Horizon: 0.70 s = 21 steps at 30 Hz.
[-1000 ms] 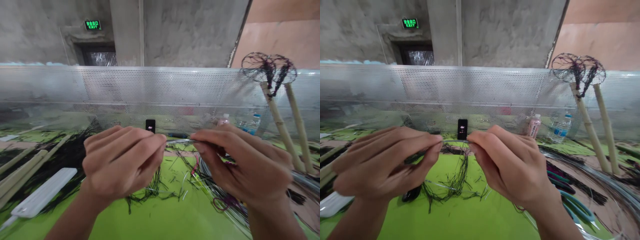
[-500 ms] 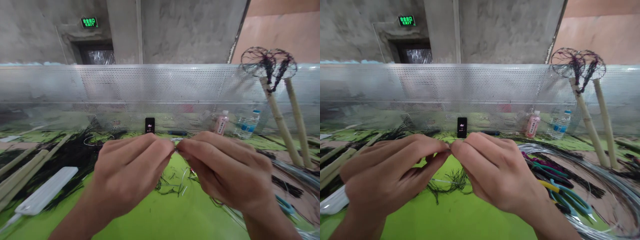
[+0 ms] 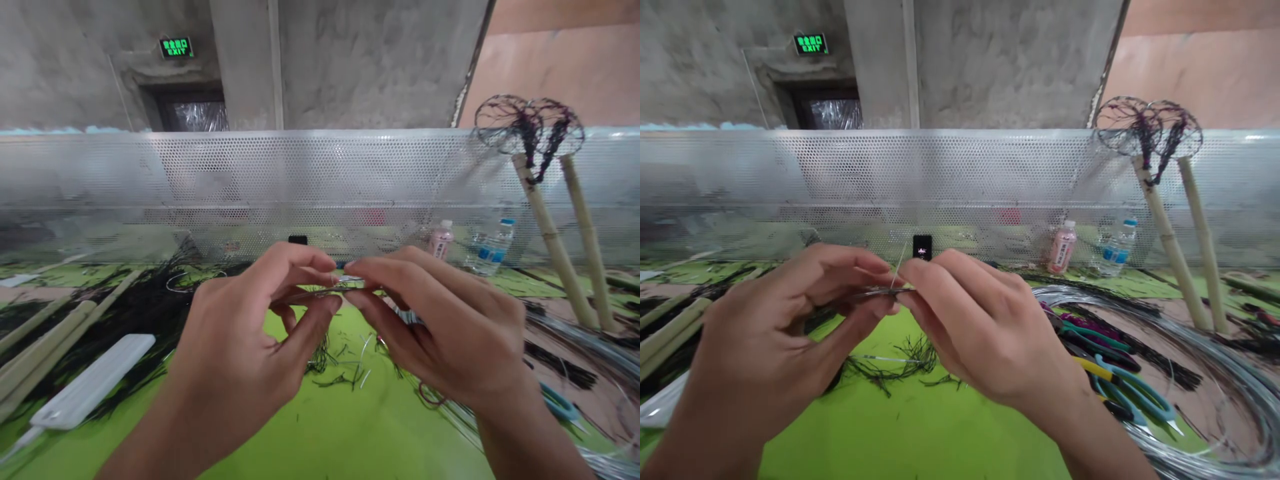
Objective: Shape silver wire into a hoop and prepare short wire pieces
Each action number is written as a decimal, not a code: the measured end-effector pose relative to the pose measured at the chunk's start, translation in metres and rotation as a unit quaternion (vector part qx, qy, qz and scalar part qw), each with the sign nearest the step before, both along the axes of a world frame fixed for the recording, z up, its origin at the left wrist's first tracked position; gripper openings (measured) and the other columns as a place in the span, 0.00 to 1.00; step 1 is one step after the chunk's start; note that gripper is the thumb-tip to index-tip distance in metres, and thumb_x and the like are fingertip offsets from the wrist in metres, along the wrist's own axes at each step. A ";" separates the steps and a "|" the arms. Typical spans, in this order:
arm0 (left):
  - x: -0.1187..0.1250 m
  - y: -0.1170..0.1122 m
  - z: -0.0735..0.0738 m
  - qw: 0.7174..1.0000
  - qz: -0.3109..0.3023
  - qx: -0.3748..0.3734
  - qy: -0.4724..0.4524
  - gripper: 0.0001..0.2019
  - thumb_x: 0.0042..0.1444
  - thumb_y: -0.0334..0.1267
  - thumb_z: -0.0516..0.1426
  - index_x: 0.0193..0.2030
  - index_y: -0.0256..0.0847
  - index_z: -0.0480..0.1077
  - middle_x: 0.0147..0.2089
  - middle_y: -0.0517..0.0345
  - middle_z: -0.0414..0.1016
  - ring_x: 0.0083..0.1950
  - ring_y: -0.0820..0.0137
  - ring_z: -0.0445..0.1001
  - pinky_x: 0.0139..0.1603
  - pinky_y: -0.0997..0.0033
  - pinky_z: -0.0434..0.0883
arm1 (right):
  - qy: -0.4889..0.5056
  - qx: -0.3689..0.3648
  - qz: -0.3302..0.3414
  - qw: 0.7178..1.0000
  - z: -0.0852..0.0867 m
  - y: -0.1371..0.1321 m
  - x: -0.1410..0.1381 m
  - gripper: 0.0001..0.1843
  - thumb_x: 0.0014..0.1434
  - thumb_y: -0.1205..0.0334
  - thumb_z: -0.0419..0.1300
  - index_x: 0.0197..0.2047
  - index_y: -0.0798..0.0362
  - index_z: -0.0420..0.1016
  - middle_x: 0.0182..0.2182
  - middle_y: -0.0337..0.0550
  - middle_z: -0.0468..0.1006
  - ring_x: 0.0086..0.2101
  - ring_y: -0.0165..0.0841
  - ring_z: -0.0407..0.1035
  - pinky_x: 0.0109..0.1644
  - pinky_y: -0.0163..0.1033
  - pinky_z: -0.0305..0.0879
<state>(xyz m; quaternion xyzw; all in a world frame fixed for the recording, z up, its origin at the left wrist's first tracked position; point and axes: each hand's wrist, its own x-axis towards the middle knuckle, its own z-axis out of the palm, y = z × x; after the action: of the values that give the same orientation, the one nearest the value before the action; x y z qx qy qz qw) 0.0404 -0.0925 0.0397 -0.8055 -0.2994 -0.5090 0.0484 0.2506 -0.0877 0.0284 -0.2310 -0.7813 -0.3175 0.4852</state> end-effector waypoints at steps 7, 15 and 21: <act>0.003 0.000 0.003 0.968 -0.112 -0.182 -0.129 0.16 0.62 0.38 0.67 0.55 0.52 0.75 0.43 0.63 0.88 0.36 0.65 0.87 0.20 0.82 0.75 | -0.012 0.044 0.000 0.999 -0.003 0.001 0.003 0.07 0.67 0.76 0.61 0.45 0.56 0.77 0.32 0.39 0.80 0.31 0.28 0.73 0.36 0.36 0.69; 0.005 0.002 0.003 0.946 -0.117 -0.247 -0.175 0.29 0.56 0.43 0.72 0.64 0.58 0.74 0.40 0.64 0.88 0.33 0.67 0.86 0.22 0.83 0.77 | -0.006 0.018 0.010 1.000 -0.004 -0.002 0.006 0.09 0.67 0.77 0.61 0.45 0.54 0.76 0.32 0.38 0.79 0.32 0.28 0.73 0.36 0.35 0.68; 0.001 0.013 0.007 0.939 -0.169 -0.259 -0.150 0.12 0.59 0.36 0.70 0.48 0.57 0.84 0.42 0.67 0.88 0.39 0.74 0.86 0.42 0.84 0.82 | -0.029 -0.048 0.011 0.998 0.000 0.005 0.004 0.08 0.69 0.76 0.58 0.42 0.56 0.77 0.35 0.42 0.81 0.31 0.27 0.72 0.32 0.36 0.63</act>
<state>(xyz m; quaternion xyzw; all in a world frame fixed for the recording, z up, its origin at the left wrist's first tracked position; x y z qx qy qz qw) 0.0418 -0.0799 0.0465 -0.7432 -0.2843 -0.5295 -0.2941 0.2544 -0.0822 0.0284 -0.2359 -0.8117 -0.2809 0.4545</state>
